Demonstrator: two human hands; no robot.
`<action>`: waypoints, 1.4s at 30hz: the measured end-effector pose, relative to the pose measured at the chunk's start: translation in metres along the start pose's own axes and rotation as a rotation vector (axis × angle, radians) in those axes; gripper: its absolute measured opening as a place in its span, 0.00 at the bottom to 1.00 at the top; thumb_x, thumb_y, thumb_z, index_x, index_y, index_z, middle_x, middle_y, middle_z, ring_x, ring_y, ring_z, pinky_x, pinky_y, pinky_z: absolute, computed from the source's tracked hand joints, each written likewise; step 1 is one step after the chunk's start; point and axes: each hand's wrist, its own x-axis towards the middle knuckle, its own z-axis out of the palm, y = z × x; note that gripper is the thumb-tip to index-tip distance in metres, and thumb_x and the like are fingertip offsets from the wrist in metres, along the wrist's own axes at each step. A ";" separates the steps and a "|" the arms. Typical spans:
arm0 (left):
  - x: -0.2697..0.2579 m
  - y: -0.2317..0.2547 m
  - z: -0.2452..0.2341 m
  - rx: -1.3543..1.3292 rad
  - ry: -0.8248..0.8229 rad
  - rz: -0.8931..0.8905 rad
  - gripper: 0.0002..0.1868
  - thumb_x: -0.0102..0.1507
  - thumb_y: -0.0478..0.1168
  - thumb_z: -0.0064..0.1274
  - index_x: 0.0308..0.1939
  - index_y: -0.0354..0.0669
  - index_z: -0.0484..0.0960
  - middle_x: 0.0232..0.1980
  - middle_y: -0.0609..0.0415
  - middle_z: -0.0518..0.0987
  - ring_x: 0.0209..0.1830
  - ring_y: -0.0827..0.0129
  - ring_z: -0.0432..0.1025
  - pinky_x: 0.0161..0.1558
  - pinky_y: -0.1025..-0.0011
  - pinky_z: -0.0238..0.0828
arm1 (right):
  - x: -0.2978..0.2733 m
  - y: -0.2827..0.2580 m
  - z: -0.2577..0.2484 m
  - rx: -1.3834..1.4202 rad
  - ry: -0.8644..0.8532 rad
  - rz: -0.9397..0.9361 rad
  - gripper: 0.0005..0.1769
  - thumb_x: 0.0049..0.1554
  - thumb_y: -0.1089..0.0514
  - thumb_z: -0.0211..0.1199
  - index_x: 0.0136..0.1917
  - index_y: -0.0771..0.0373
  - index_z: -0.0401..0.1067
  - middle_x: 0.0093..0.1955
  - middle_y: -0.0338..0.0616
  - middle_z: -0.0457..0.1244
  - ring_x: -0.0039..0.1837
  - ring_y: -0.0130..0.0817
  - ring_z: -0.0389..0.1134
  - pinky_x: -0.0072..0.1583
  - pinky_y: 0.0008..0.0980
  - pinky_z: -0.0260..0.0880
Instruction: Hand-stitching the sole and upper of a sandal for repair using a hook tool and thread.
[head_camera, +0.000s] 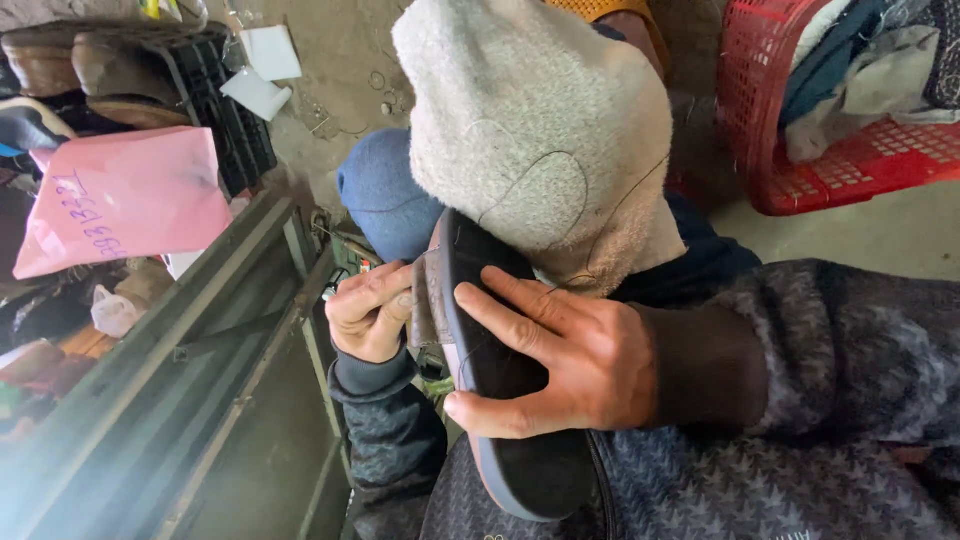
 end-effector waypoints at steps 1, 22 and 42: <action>0.006 0.009 0.000 0.077 -0.018 0.000 0.15 0.71 0.42 0.54 0.54 0.34 0.82 0.32 0.49 0.75 0.23 0.69 0.63 0.28 0.68 0.60 | 0.000 -0.001 0.002 -0.014 0.029 0.021 0.14 0.70 0.46 0.63 0.67 0.36 0.66 0.69 0.67 0.61 0.66 0.60 0.74 0.60 0.44 0.80; -0.011 0.027 0.009 0.299 -0.018 -0.013 0.12 0.74 0.38 0.43 0.52 0.33 0.78 0.45 0.42 0.78 0.38 0.56 0.75 0.42 0.60 0.73 | 0.000 -0.025 0.034 -0.064 0.119 0.056 0.19 0.67 0.38 0.70 0.68 0.32 0.68 0.69 0.55 0.62 0.63 0.54 0.75 0.59 0.45 0.82; -0.011 0.048 0.038 0.462 0.026 0.183 0.14 0.75 0.38 0.40 0.50 0.31 0.79 0.43 0.43 0.77 0.37 0.54 0.73 0.41 0.61 0.72 | 0.017 0.052 -0.011 -0.355 -0.024 -0.088 0.13 0.70 0.57 0.67 0.65 0.63 0.81 0.73 0.64 0.62 0.76 0.66 0.56 0.73 0.67 0.61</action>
